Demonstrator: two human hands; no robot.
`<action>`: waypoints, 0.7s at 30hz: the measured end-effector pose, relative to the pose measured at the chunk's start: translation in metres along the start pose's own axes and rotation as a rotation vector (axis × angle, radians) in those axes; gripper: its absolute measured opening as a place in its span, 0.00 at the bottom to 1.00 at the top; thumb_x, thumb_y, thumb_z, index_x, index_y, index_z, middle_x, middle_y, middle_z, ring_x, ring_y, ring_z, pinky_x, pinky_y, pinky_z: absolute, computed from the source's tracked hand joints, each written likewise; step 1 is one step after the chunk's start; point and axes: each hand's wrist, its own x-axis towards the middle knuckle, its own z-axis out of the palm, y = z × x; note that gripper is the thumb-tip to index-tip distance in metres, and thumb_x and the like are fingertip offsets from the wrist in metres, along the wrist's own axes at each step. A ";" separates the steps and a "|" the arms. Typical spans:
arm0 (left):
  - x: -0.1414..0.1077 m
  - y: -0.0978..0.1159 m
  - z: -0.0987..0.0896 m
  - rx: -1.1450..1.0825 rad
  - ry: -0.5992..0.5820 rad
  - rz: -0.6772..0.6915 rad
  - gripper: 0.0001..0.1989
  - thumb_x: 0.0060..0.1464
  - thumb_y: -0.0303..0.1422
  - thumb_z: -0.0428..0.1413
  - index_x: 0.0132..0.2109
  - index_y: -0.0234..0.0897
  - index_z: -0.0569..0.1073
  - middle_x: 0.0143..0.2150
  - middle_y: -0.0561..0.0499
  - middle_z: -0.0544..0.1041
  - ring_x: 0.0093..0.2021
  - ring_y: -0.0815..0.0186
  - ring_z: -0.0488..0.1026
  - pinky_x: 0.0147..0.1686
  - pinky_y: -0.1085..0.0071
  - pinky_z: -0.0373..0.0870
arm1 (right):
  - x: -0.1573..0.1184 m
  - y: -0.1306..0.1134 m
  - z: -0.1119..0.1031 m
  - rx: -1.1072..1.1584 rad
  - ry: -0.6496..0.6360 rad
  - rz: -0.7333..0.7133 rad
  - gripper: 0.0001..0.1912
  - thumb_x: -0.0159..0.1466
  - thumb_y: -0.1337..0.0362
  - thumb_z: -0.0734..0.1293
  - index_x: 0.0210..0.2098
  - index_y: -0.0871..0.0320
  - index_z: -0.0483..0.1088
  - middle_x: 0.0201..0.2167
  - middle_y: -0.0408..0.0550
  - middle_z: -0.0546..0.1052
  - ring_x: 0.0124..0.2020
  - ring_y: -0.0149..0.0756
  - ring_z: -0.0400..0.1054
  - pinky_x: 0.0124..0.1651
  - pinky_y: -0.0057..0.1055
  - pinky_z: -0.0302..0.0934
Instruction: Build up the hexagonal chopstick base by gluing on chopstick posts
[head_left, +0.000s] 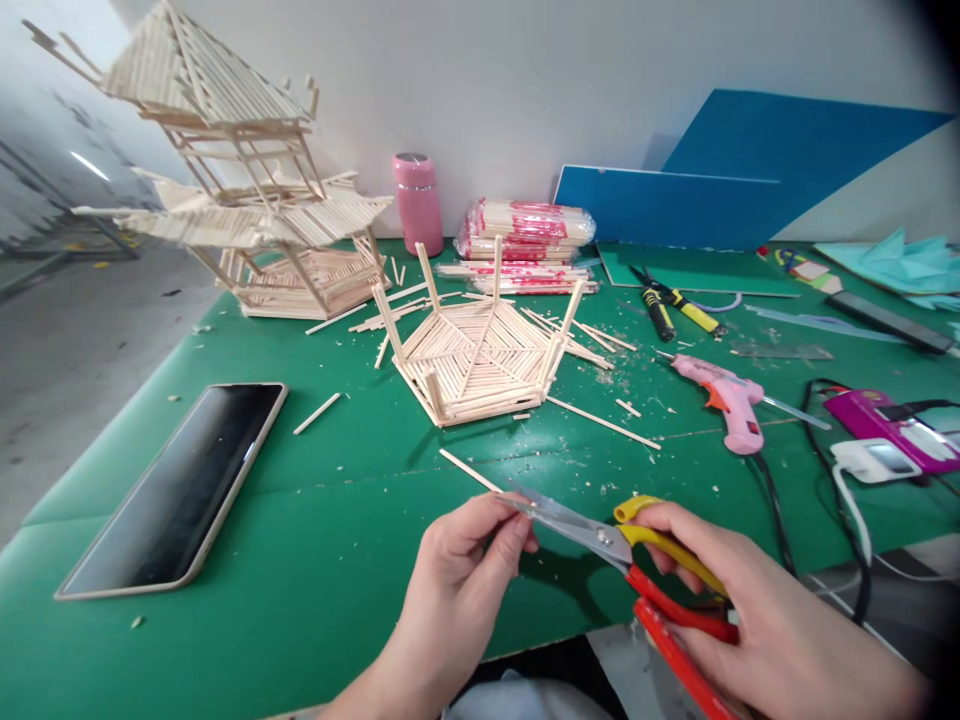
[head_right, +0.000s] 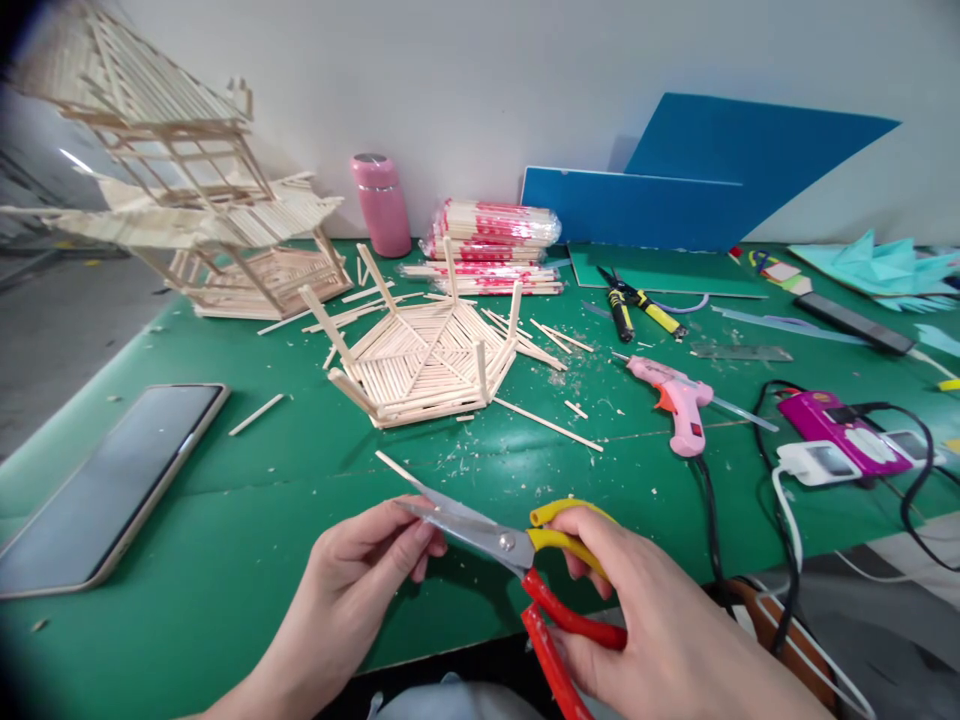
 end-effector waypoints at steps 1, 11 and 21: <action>0.000 0.000 0.000 0.005 0.005 -0.003 0.07 0.48 0.31 0.53 0.27 0.36 0.74 0.22 0.52 0.71 0.21 0.72 0.63 0.20 0.77 0.62 | 0.000 0.000 0.000 -0.002 0.003 0.007 0.30 0.53 0.65 0.65 0.53 0.50 0.53 0.47 0.49 0.73 0.43 0.39 0.71 0.33 0.21 0.70; -0.001 0.004 0.000 -0.010 -0.008 -0.026 0.08 0.48 0.34 0.55 0.26 0.35 0.73 0.20 0.53 0.70 0.20 0.73 0.61 0.20 0.77 0.59 | 0.004 -0.006 -0.003 0.149 -0.093 0.139 0.16 0.56 0.63 0.63 0.45 0.51 0.60 0.40 0.46 0.74 0.40 0.35 0.71 0.40 0.24 0.68; -0.001 0.013 -0.001 -0.304 -0.144 -0.303 0.10 0.51 0.36 0.53 0.31 0.32 0.70 0.22 0.51 0.73 0.17 0.74 0.64 0.22 0.76 0.57 | 0.001 0.042 -0.007 -0.245 0.036 0.189 0.19 0.56 0.58 0.62 0.46 0.54 0.62 0.45 0.50 0.72 0.39 0.39 0.71 0.36 0.31 0.69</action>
